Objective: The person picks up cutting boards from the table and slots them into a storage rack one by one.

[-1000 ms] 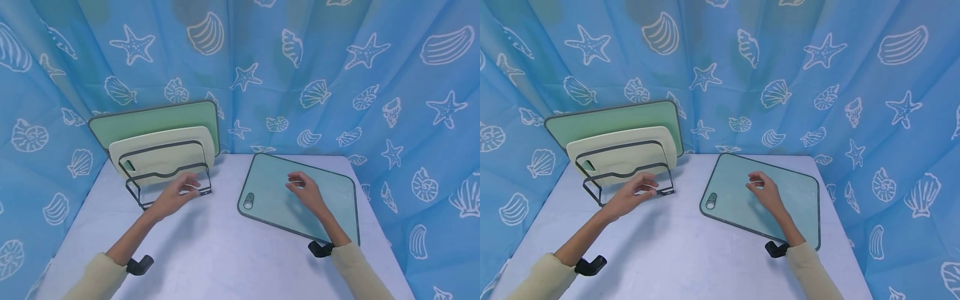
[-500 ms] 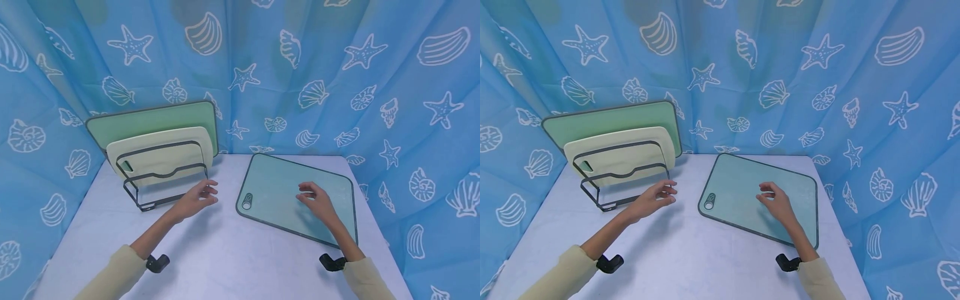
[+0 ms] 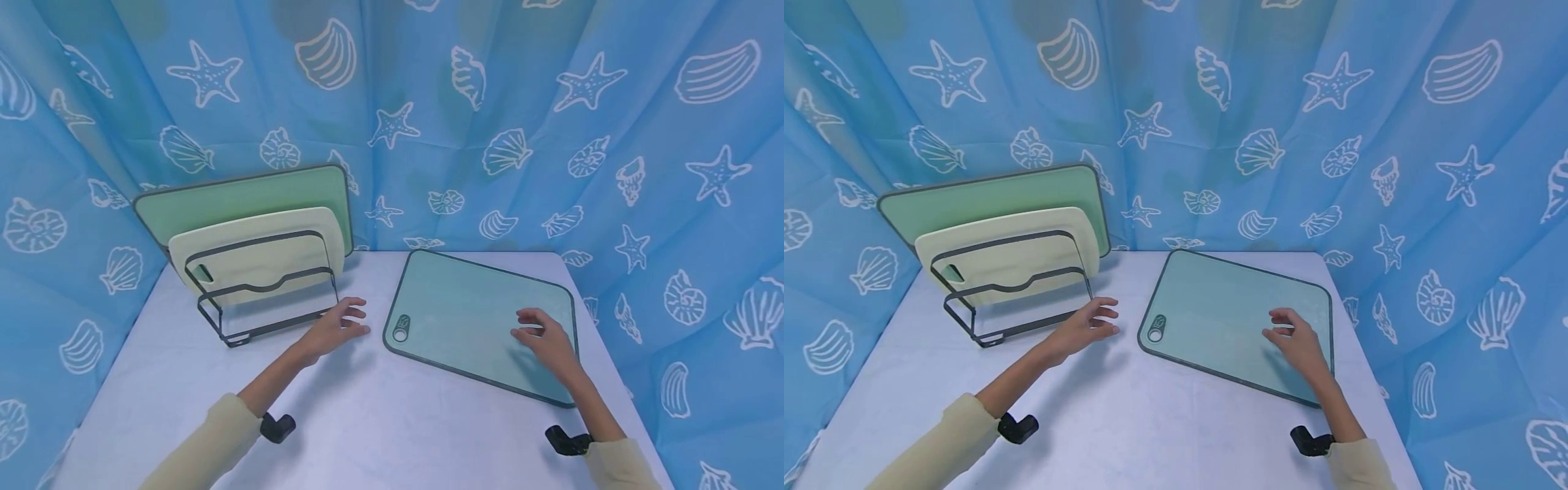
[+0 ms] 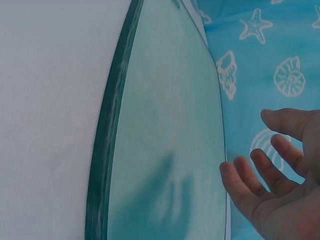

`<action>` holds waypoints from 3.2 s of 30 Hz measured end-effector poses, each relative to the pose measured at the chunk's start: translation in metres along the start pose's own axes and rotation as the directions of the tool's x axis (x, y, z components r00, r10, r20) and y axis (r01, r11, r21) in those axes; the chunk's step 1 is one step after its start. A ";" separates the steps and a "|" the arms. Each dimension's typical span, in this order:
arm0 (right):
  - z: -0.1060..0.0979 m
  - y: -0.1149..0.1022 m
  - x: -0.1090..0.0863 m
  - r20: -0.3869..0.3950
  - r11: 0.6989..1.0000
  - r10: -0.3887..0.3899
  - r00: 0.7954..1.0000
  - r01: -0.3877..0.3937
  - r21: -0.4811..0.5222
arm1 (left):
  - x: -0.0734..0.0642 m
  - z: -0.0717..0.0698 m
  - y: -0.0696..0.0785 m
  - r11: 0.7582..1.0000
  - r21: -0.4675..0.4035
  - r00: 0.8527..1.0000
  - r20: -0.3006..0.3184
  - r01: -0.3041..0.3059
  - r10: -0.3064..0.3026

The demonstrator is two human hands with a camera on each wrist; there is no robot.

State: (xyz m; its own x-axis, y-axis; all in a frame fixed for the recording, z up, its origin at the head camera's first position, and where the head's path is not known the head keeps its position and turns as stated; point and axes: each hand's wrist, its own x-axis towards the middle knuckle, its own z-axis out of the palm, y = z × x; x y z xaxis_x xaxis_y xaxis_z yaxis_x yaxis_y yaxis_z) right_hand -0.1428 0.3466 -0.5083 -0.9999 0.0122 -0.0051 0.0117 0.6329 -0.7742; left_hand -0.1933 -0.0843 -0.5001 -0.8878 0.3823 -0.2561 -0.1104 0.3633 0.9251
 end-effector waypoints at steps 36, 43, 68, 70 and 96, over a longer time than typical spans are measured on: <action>-0.058 0.062 -0.011 0.092 0.886 0.464 0.881 -0.463 -0.027 | 0.072 0.024 0.005 0.962 0.000 0.960 0.072 0.271 -0.271; -0.058 0.059 -0.004 0.124 0.847 0.525 0.842 -0.531 0.020 | 0.083 0.029 0.014 0.950 0.064 0.951 0.033 0.306 -0.308; -0.059 0.074 0.010 0.043 0.827 0.561 0.827 -0.557 -0.074 | 0.125 0.058 0.039 0.912 0.077 0.915 -0.074 0.402 -0.397; -0.060 0.075 0.009 0.077 0.821 0.571 0.818 -0.566 -0.078 | 0.125 0.058 0.040 0.912 0.081 0.915 -0.087 0.402 -0.395; -0.049 0.077 0.018 0.165 0.768 0.619 0.768 -0.636 0.076 | 0.116 0.086 0.052 0.879 -0.082 0.842 -0.258 0.469 -0.473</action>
State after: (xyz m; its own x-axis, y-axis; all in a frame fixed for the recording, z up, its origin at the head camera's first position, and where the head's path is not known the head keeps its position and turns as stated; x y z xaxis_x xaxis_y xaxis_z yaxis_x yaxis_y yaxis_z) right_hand -0.1594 0.4339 -0.5371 -0.7615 0.2731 -0.5878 0.6441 0.4197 -0.6395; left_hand -0.2638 0.0517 -0.5060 -0.8107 -0.0696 -0.5813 -0.5503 0.4295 0.7161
